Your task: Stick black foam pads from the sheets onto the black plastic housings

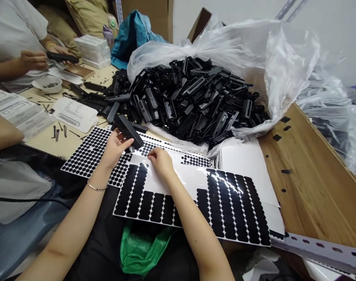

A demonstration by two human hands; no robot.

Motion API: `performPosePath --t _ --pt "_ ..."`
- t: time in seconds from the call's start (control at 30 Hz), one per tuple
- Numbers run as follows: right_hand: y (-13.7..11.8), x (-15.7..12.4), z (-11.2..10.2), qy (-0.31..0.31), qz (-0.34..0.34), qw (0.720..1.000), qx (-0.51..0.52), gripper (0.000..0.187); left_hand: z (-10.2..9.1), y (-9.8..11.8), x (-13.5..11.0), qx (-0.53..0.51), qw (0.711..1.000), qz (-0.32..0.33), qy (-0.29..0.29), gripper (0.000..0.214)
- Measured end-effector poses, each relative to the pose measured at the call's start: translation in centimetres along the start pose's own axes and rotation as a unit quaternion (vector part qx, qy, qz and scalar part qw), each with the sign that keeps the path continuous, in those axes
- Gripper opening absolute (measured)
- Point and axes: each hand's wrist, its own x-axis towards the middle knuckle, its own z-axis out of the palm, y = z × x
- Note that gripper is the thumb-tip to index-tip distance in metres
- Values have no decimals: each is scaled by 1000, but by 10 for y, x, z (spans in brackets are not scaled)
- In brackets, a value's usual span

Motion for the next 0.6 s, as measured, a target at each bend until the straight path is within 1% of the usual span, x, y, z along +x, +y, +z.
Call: performPosePath --t 0.13,0.23,0.3,0.37,0.43,0.47,0.53,0.6 --pt "-1 3 0 -10 4 1000 -19 14 8 10 -8 16 999 12 -35 52" --pt "-1 3 -2 -24 -9 999 -22 14 13 16 -15 13 997 -4 -70 46" --pt "1 3 -4 -38 -35 999 -13 18 15 20 -20 15 995 -24 -95 44" --pt "4 3 -6 -49 -78 996 5 22 17 24 -22 19 993 -48 -110 43" --pt "7 3 -9 -56 -114 992 27 24 19 29 -24 18 991 -70 -116 43" --pt "7 3 -10 -59 -121 990 39 24 21 31 -26 14 990 -79 -117 44" --pt "6 4 -11 -67 -117 989 65 21 25 36 -31 -4 989 -93 -112 44" --pt "4 5 -12 -77 -98 988 92 15 31 37 -41 -34 988 -106 -107 43"
